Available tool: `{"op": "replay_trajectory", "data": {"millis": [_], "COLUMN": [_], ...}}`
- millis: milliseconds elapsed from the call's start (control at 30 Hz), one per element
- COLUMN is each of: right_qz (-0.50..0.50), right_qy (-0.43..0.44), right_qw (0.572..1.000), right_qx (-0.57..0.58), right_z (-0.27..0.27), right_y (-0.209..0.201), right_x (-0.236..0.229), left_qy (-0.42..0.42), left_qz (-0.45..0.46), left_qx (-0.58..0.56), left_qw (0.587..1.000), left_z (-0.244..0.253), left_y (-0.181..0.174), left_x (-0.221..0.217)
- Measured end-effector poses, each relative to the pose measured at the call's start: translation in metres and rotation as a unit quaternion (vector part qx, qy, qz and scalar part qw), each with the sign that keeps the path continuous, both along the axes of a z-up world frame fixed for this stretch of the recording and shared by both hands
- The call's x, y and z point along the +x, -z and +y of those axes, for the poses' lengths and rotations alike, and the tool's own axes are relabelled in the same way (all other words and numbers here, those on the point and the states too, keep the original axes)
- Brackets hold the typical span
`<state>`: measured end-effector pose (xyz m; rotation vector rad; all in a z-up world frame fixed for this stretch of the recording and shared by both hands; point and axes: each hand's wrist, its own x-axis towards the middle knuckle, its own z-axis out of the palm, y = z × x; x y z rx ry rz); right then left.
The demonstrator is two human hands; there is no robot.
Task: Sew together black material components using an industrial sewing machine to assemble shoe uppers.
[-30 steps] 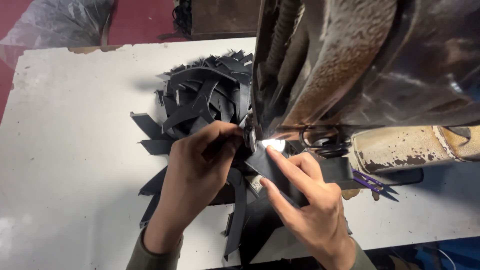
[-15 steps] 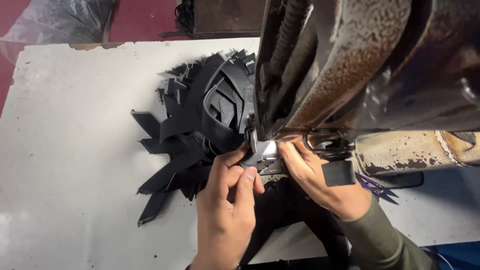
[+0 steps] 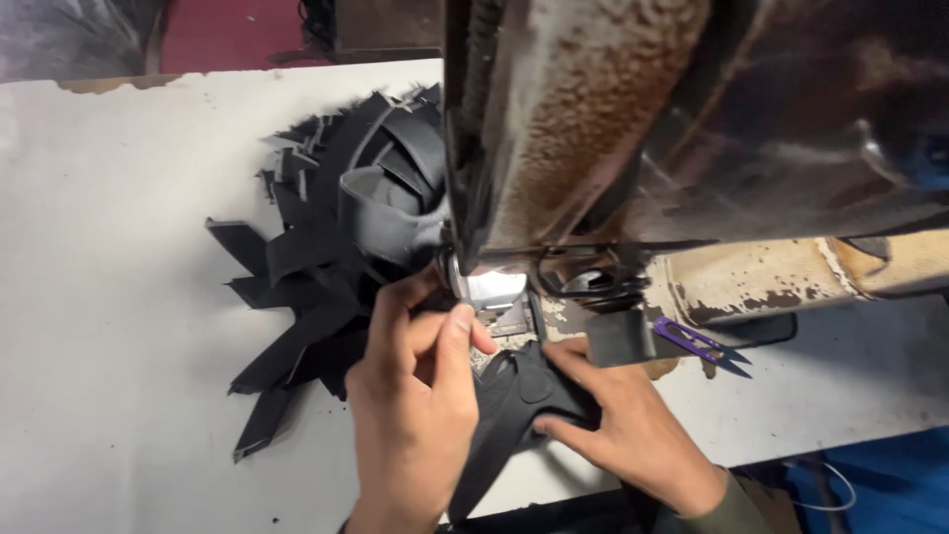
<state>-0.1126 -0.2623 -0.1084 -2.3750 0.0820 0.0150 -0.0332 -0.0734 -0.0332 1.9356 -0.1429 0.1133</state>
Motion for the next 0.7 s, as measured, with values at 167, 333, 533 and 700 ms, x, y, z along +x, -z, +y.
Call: {"op": "replay_trajectory", "data": {"millis": [167,333,533,700], "right_qz": [0.129,0.056,-0.168,-0.296], "right_qy": [0.05,0.042,0.027,0.088], "right_qw": [0.989,0.998,0.982,0.95], "right_qx": [-0.055,0.01,0.078,0.044], "right_z": [-0.015,-0.011,0.01,0.078], "right_y": [0.02,0.003,-0.007,0.019], "right_x": [-0.013,-0.019,-0.056,-0.086], "left_qy": [-0.033,-0.005,0.054,0.106], "left_qz": [-0.114,-0.19,-0.174,-0.066], "left_qx": [0.161,0.212,0.141,-0.016], "left_qw": [0.98,0.959,0.973,0.992], "left_z": [0.004,0.007,0.027,0.036], "left_y": [0.002,-0.004,-0.007,-0.012], "left_x": [-0.015,-0.045,-0.056,-0.061]}}
